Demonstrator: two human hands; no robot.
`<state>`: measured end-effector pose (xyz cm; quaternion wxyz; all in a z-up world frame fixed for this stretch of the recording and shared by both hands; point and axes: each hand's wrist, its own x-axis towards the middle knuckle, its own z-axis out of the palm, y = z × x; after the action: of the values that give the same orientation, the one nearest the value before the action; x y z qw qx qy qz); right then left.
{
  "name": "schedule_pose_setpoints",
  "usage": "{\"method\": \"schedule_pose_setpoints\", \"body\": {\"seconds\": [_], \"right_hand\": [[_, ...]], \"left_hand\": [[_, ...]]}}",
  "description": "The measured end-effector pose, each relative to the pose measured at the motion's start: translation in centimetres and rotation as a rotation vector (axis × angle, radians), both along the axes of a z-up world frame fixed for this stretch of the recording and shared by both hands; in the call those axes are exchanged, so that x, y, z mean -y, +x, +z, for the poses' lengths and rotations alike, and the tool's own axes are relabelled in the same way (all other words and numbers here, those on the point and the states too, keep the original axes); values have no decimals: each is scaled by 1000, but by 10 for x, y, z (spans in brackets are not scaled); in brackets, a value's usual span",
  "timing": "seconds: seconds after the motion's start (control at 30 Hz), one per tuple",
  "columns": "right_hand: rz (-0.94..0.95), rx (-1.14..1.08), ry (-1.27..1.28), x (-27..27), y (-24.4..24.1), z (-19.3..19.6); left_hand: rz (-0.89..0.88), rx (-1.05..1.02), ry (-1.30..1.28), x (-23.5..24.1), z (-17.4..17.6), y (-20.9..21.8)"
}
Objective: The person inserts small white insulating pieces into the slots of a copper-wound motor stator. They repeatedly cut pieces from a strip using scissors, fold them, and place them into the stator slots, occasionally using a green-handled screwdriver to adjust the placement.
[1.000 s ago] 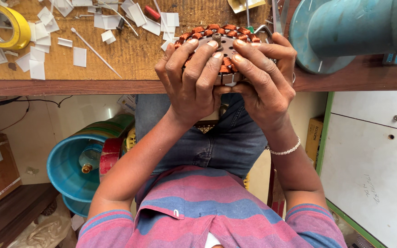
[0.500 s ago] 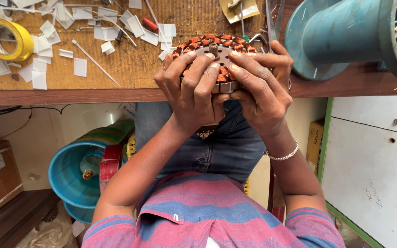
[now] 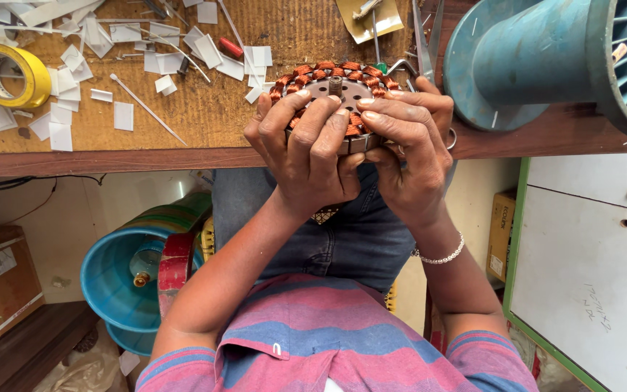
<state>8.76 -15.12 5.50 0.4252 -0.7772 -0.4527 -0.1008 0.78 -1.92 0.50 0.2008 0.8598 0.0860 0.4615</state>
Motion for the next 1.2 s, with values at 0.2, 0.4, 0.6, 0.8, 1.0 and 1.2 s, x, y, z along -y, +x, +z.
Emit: {"method": "schedule_pose_setpoints", "body": {"seconds": [0.2, 0.4, 0.6, 0.8, 1.0, 1.2], "right_hand": [[4, -83, 21, -1, -7, 1], [-20, -53, -51, -3, -11, 7], [186, -39, -3, -7, 13, 22], [163, -235, 81, -11, 20, 28], [128, -27, -5, -18, 21, 36], [192, 23, -40, -25, 24, 42]], "left_hand": [[24, -3, -39, 5, 3, 2], [35, 21, -87, 5, -4, -3], [-52, -22, -58, -7, 2, -11], [-254, -156, -80, -27, 22, -18], [-373, -166, 40, -42, 33, -19], [-368, -85, 8, -49, 32, -22]]}}
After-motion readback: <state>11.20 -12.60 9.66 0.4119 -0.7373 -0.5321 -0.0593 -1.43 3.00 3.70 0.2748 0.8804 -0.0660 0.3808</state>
